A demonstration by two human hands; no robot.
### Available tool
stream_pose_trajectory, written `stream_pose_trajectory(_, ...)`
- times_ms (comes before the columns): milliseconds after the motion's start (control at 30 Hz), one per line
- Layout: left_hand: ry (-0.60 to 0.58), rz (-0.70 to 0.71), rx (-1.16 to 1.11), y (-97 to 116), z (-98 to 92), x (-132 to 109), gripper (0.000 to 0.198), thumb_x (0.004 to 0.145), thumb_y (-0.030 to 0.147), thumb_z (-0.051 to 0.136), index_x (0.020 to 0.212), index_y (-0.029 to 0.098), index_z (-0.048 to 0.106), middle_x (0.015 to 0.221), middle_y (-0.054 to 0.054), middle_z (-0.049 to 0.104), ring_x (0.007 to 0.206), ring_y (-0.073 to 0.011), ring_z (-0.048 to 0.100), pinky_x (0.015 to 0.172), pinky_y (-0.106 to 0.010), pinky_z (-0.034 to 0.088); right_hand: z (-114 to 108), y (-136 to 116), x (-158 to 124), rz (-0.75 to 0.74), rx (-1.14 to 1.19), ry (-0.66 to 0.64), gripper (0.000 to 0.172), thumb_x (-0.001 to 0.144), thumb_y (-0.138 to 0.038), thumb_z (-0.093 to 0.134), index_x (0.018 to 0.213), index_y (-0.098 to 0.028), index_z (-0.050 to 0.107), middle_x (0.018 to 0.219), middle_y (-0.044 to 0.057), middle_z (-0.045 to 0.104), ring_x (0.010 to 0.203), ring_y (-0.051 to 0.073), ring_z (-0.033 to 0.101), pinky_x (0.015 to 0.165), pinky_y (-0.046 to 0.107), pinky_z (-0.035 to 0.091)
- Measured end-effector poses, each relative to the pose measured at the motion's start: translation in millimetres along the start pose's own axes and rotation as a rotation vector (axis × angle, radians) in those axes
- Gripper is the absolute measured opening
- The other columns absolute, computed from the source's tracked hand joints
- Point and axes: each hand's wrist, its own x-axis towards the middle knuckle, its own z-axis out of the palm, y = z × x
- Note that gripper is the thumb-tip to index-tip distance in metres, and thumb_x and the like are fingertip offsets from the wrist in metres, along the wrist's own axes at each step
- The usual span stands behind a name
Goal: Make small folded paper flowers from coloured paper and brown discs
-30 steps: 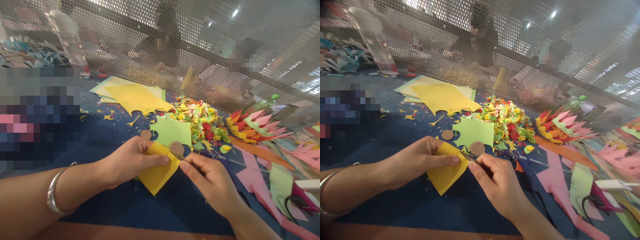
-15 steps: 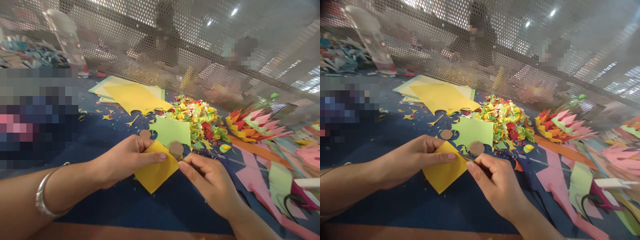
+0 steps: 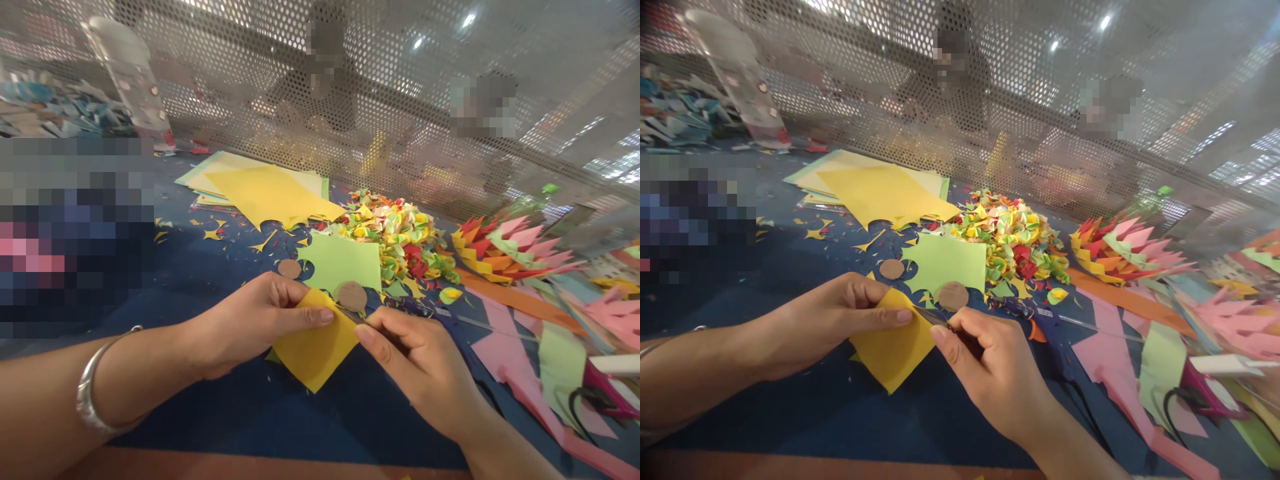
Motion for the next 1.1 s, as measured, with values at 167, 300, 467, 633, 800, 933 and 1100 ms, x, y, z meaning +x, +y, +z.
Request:
stream_pose_trajectory(167, -0.019, -0.014, -0.013, -0.7, 2.4, -0.2, 0.028, 0.077, 0.04, 0.078, 0.083, 0.013, 0.077, 0.082, -0.005, 0.076, 0.067, -0.0118, 0.062, 0.062, -0.02, 0.043, -0.2, 0.1, 0.2, -0.026, -0.015, 0.011, 0.038, 0.098, -0.043, 0.05, 0.068, -0.02, 0.049, 0.059, -0.006, 0.038, 0.052, 0.009, 0.036, 0.049, 0.023, 0.03)
stream_pose_trajectory(300, -0.021, -0.015, -0.012, -1.6, 4.0, -1.0, 0.03, 0.077, 0.042, 0.078, 0.081, 0.013, 0.077, 0.079, -0.004, 0.075, 0.066, -0.0105, 0.061, 0.061, -0.019, 0.042, -0.2, 0.3, -0.1, -0.026, -0.025, 0.003, 0.037, 0.098, -0.043, 0.05, 0.069, -0.02, 0.05, 0.059, -0.005, 0.04, 0.053, 0.009, 0.038, 0.05, 0.023, 0.031)
stream_pose_trajectory(467, -0.038, -0.023, -0.035, -1.9, 4.1, -0.7, 0.028, 0.077, 0.041, 0.079, 0.081, 0.014, 0.078, 0.08, -0.003, 0.076, 0.066, -0.01, 0.061, 0.061, -0.018, 0.044, 0.3, 1.3, 0.0, -0.021, -0.031, 0.003, 0.038, 0.098, -0.043, 0.049, 0.067, -0.02, 0.049, 0.058, -0.006, 0.039, 0.053, 0.009, 0.038, 0.05, 0.023, 0.031)
stream_pose_trajectory(633, -0.059, -0.008, -0.051, -2.5, 3.9, 0.3, 0.021, 0.077, 0.036, 0.079, 0.077, 0.015, 0.078, 0.075, 0.0, 0.075, 0.062, -0.0076, 0.06, 0.059, -0.016, 0.043, 0.4, 1.7, 0.4, -0.034, -0.045, 0.001, 0.038, 0.098, -0.042, 0.05, 0.067, -0.02, 0.048, 0.058, -0.006, 0.038, 0.052, 0.009, 0.037, 0.05, 0.023, 0.031)
stream_pose_trajectory(800, -0.082, -0.021, -0.102, -3.8, 4.5, 0.1, 0.015, 0.076, 0.032, 0.08, 0.075, 0.017, 0.077, 0.071, 0.002, 0.074, 0.059, -0.0062, 0.059, 0.056, -0.014, 0.042, 0.1, 1.0, -0.4, -0.036, -0.054, 0.0, 0.037, 0.098, -0.042, 0.05, 0.068, -0.02, 0.048, 0.058, -0.006, 0.038, 0.053, 0.009, 0.037, 0.05, 0.023, 0.031)
stream_pose_trajectory(933, -0.101, -0.039, -0.09, -4.4, 4.7, 0.0, 0.022, 0.079, 0.037, 0.078, 0.079, 0.016, 0.078, 0.079, -0.001, 0.077, 0.064, -0.0079, 0.062, 0.06, -0.015, 0.045, 0.1, 0.6, -0.6, -0.03, -0.042, -0.01, 0.038, 0.098, -0.043, 0.05, 0.067, -0.02, 0.046, 0.058, -0.006, 0.038, 0.053, 0.009, 0.037, 0.05, 0.023, 0.031)
stream_pose_trajectory(1100, -0.101, -0.046, -0.079, -3.9, 4.5, 1.3, 0.022, 0.078, 0.037, 0.079, 0.081, 0.015, 0.079, 0.082, -0.002, 0.078, 0.066, -0.0088, 0.064, 0.061, -0.016, 0.046, 0.3, 0.8, -0.2, -0.032, -0.047, -0.021, 0.037, 0.098, -0.042, 0.049, 0.068, -0.02, 0.05, 0.059, -0.006, 0.039, 0.053, 0.009, 0.038, 0.051, 0.023, 0.031)
